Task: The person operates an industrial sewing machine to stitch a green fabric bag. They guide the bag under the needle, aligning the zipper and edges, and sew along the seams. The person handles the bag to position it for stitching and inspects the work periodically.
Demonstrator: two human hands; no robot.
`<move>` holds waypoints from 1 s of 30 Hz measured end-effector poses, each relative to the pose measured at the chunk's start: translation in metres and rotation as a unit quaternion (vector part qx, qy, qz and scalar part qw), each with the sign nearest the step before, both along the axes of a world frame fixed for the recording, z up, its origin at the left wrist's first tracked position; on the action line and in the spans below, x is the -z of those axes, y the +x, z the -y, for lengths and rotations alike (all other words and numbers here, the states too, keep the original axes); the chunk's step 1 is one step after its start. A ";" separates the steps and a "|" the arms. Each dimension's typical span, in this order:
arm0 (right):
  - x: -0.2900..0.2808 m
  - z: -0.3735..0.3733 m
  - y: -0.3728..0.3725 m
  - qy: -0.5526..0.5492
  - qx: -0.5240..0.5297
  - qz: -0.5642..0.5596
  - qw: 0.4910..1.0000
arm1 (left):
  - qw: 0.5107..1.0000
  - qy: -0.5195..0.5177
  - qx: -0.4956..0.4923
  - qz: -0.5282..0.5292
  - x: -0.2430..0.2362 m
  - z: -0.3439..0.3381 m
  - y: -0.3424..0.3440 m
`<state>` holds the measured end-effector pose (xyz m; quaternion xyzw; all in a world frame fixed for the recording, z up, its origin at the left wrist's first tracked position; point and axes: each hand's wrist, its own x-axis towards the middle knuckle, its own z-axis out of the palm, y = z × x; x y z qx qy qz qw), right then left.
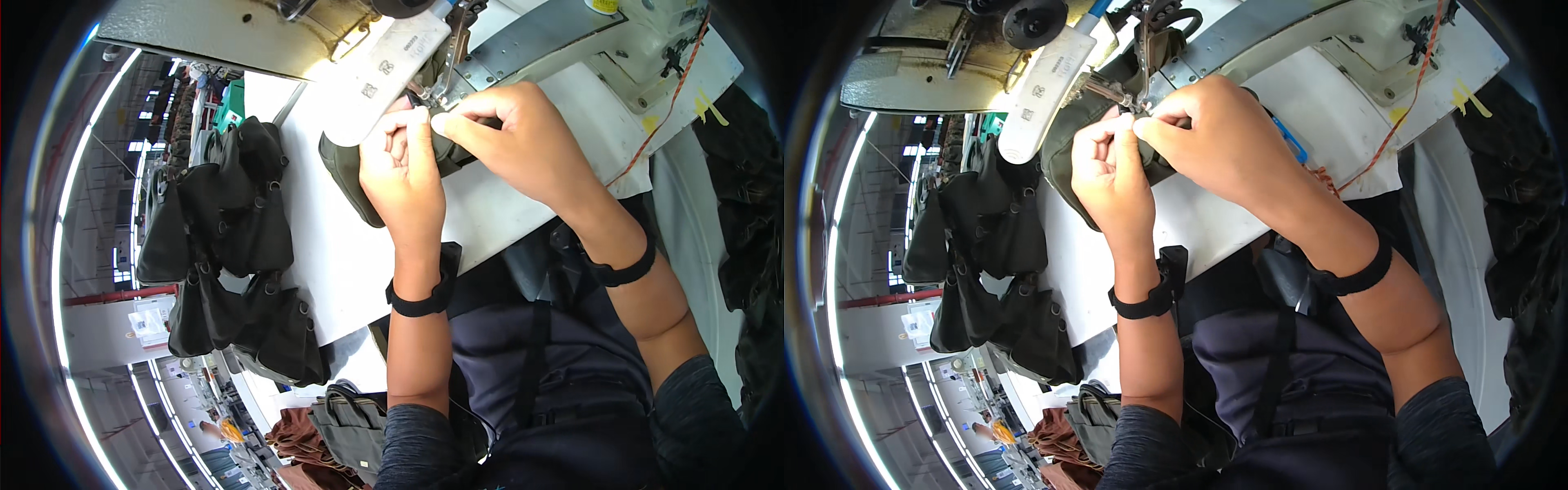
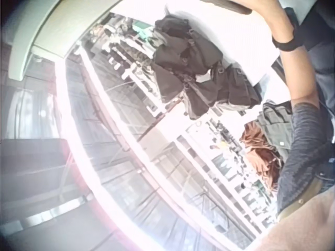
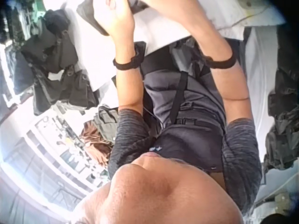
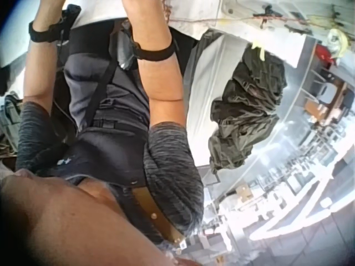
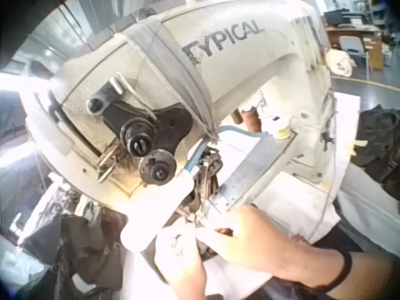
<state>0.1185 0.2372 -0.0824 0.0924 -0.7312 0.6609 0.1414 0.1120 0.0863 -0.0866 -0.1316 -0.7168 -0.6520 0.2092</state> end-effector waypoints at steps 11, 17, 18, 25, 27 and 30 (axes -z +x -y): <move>0.021 -0.015 0.013 -0.209 -0.164 0.103 0.958 | 0.910 -0.344 -0.101 -0.207 -0.018 0.009 0.021; 0.045 -0.006 0.014 -0.177 -0.110 0.023 0.978 | 0.824 -0.508 -0.079 -0.238 0.003 0.015 0.045; 0.043 -0.005 0.018 -0.171 -0.100 0.045 0.979 | 0.805 -0.532 -0.096 -0.244 0.005 0.017 0.048; 0.019 -0.022 0.020 -0.161 -0.174 0.107 0.965 | 0.764 -0.565 -0.133 -0.281 0.004 0.020 0.044; -0.001 -0.025 0.027 -0.121 -0.158 0.079 0.977 | 0.766 -0.552 -0.149 -0.294 0.003 0.018 0.044; -0.002 -0.026 0.022 -0.118 -0.164 0.097 0.975 | 0.772 -0.547 -0.151 -0.285 0.003 0.017 0.039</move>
